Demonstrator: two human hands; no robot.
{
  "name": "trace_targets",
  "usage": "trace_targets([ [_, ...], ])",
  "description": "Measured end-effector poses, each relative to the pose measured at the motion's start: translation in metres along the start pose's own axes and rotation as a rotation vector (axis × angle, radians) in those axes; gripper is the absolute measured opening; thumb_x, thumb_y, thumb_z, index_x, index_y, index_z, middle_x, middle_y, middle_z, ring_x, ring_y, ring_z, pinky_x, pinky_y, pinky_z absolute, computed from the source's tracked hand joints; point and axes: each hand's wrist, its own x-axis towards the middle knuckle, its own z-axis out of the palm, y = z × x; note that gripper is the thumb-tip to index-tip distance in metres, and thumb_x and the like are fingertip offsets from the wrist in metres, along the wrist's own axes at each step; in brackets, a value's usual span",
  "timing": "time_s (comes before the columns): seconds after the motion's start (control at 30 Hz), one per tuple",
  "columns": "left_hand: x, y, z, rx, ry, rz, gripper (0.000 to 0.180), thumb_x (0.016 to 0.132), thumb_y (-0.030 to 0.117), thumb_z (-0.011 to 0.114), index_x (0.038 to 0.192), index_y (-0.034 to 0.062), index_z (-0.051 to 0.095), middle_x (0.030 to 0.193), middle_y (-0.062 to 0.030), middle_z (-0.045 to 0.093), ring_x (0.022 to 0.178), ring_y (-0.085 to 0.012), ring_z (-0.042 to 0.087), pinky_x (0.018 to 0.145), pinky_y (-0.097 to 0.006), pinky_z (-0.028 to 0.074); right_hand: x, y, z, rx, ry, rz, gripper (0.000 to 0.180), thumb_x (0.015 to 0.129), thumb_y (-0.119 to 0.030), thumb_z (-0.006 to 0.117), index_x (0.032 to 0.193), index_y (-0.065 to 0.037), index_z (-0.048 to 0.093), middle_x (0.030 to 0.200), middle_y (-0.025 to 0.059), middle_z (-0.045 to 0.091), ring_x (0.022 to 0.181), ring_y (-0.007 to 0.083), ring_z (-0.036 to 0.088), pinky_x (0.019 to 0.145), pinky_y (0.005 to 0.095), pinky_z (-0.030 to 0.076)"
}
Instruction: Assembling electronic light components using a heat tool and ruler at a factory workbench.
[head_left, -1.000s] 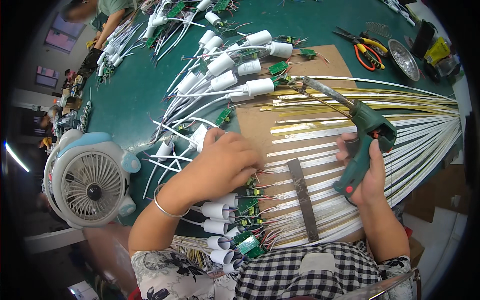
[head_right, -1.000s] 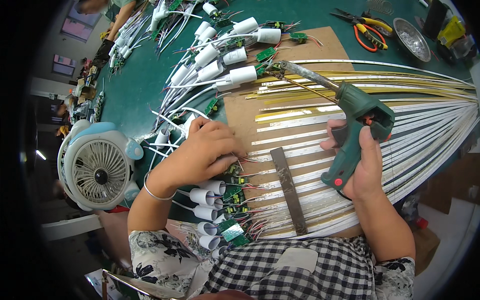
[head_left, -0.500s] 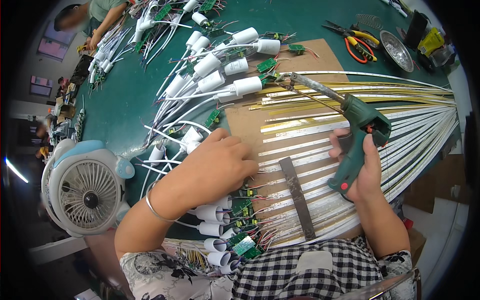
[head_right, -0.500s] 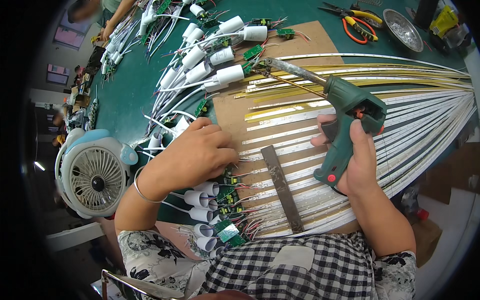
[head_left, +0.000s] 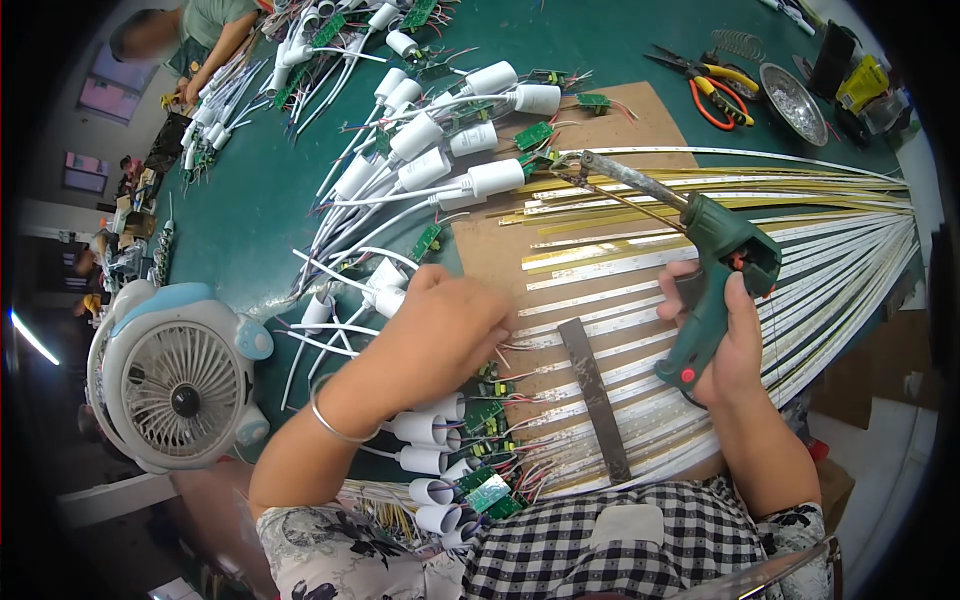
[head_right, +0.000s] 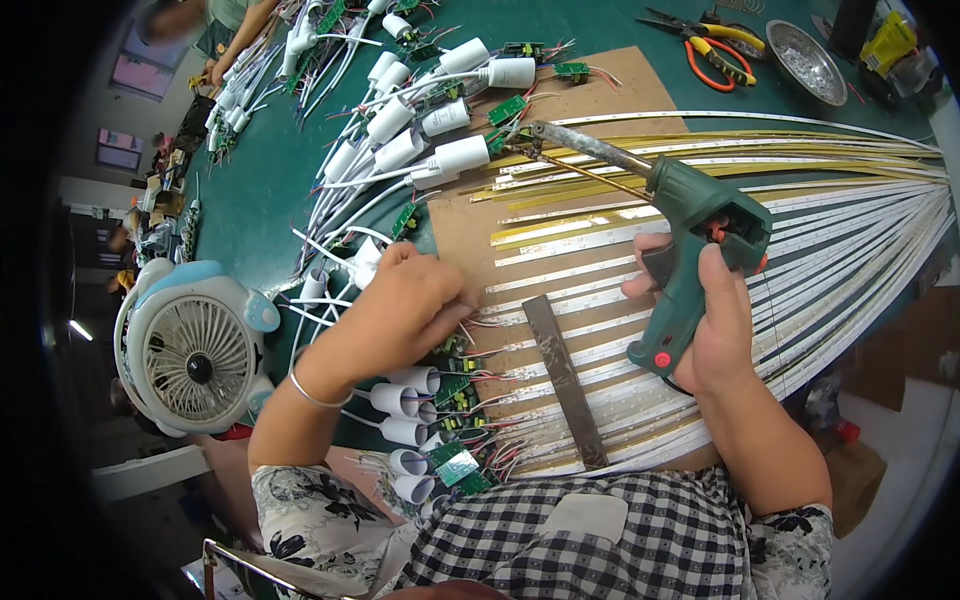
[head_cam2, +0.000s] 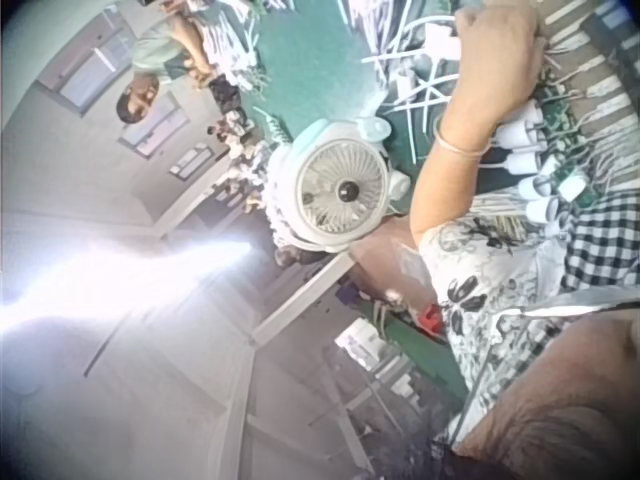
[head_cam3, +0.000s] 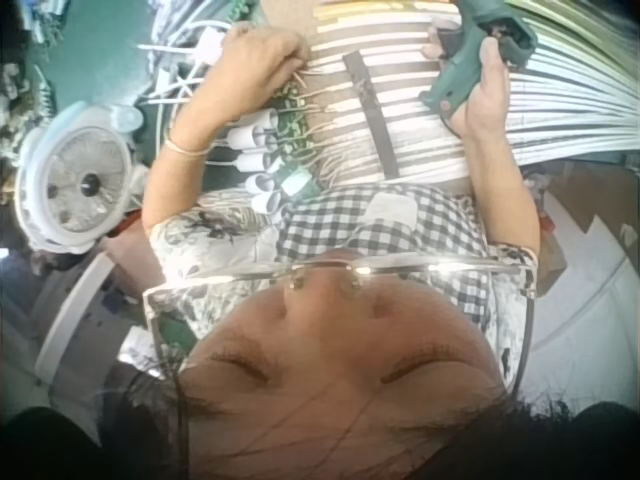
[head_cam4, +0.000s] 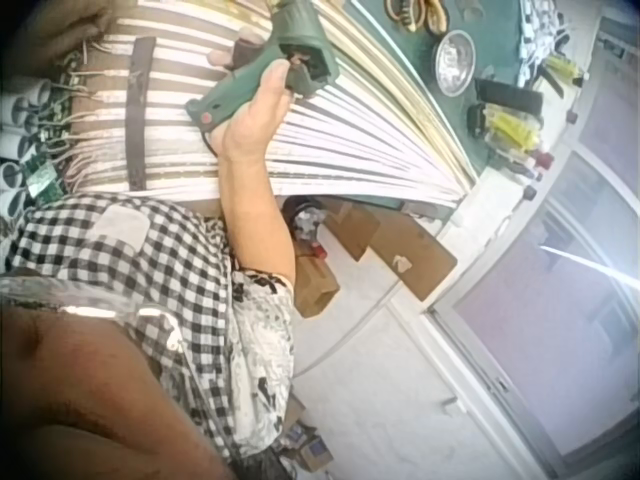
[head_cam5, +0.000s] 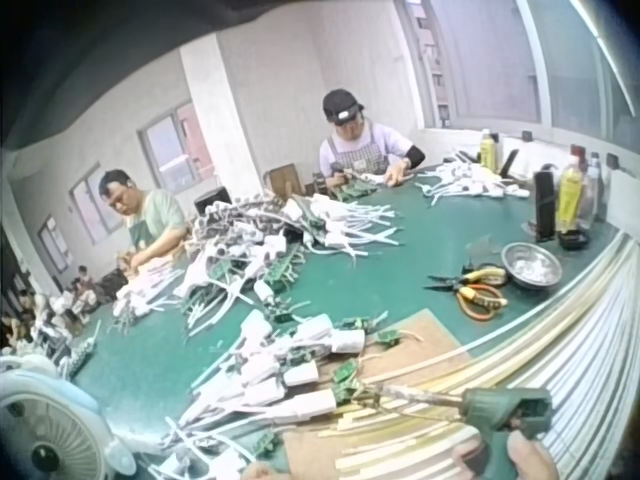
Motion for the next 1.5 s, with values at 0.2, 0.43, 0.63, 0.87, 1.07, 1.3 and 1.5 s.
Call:
trace_targets([
  [0.2, -0.007, -0.001, 0.000, -0.019, 0.040, 0.065, 0.010, 0.083, 0.011, 0.068, 0.092, 0.0120, 0.068, 0.088, -0.0035, 0.061, 0.092, -0.0215, 0.058, 0.090, -0.038, 0.035, -0.001, -0.001, -0.001, -0.015, -0.011, -0.026, 0.047, 0.103, -0.035, 0.047, 0.136, -0.002, 0.046, 0.114, 0.0165, 0.065, 0.087, 0.0220, 0.067, 0.081, 0.0366, 0.055],
  [0.43, 0.000, -0.013, -0.009, -0.046, -0.129, 0.174, 0.007, 0.081, 0.014, 0.070, 0.087, 0.0132, 0.068, 0.087, -0.0011, 0.060, 0.090, -0.0222, 0.058, 0.089, -0.038, 0.032, 0.000, 0.000, 0.000, -0.009, 0.012, -0.011, 0.048, 0.102, -0.035, 0.047, 0.137, -0.002, 0.045, 0.114, 0.0168, 0.064, 0.091, 0.0219, 0.066, 0.083, 0.0374, 0.056],
  [0.63, 0.001, -0.002, -0.002, 0.018, 0.108, -0.043, 0.006, 0.078, 0.015, 0.073, 0.082, 0.0167, 0.068, 0.087, 0.0022, 0.061, 0.095, -0.0209, 0.055, 0.089, -0.040, 0.029, -0.001, 0.000, -0.002, -0.007, 0.028, -0.007, 0.047, 0.102, -0.035, 0.046, 0.137, -0.003, 0.045, 0.114, 0.0166, 0.064, 0.090, 0.0216, 0.066, 0.082, 0.0367, 0.055],
  [0.87, -0.006, 0.011, 0.021, 0.036, 0.257, -0.175, 0.009, 0.074, 0.015, 0.074, 0.078, 0.0169, 0.067, 0.085, 0.0024, 0.062, 0.097, -0.0205, 0.055, 0.090, -0.042, 0.027, -0.001, 0.000, -0.006, -0.015, -0.033, 0.002, 0.048, 0.104, -0.039, 0.043, 0.135, -0.002, 0.047, 0.116, 0.0157, 0.064, 0.098, 0.0238, 0.064, 0.085, 0.0357, 0.054],
  [1.07, -0.004, 0.010, 0.028, 0.033, 0.336, -0.203, 0.010, 0.072, 0.012, 0.071, 0.074, 0.0152, 0.062, 0.082, 0.0017, 0.059, 0.095, -0.0208, 0.055, 0.090, -0.042, 0.028, -0.001, 0.001, -0.003, -0.048, -0.035, -0.019, 0.048, 0.103, -0.036, 0.043, 0.136, -0.002, 0.046, 0.116, 0.0155, 0.064, 0.093, 0.0227, 0.065, 0.083, 0.0362, 0.054],
  [1.3, -0.005, 0.009, 0.032, 0.014, 0.367, -0.196, 0.011, 0.070, 0.009, 0.070, 0.074, 0.0138, 0.060, 0.080, 0.0005, 0.057, 0.095, -0.0220, 0.055, 0.088, -0.040, 0.028, -0.003, -0.001, -0.002, -0.054, -0.035, -0.019, 0.047, 0.103, -0.034, 0.044, 0.139, -0.002, 0.043, 0.117, 0.0161, 0.064, 0.086, 0.0228, 0.067, 0.080, 0.0363, 0.055],
  [1.5, -0.005, 0.007, 0.034, 0.021, 0.359, -0.188, 0.011, 0.070, 0.009, 0.069, 0.072, 0.0131, 0.059, 0.081, -0.0006, 0.057, 0.096, -0.0220, 0.055, 0.090, -0.042, 0.028, -0.002, 0.000, -0.002, -0.061, -0.046, -0.032, 0.047, 0.103, -0.033, 0.043, 0.139, -0.002, 0.043, 0.117, 0.0165, 0.063, 0.086, 0.0227, 0.067, 0.079, 0.0358, 0.056],
])
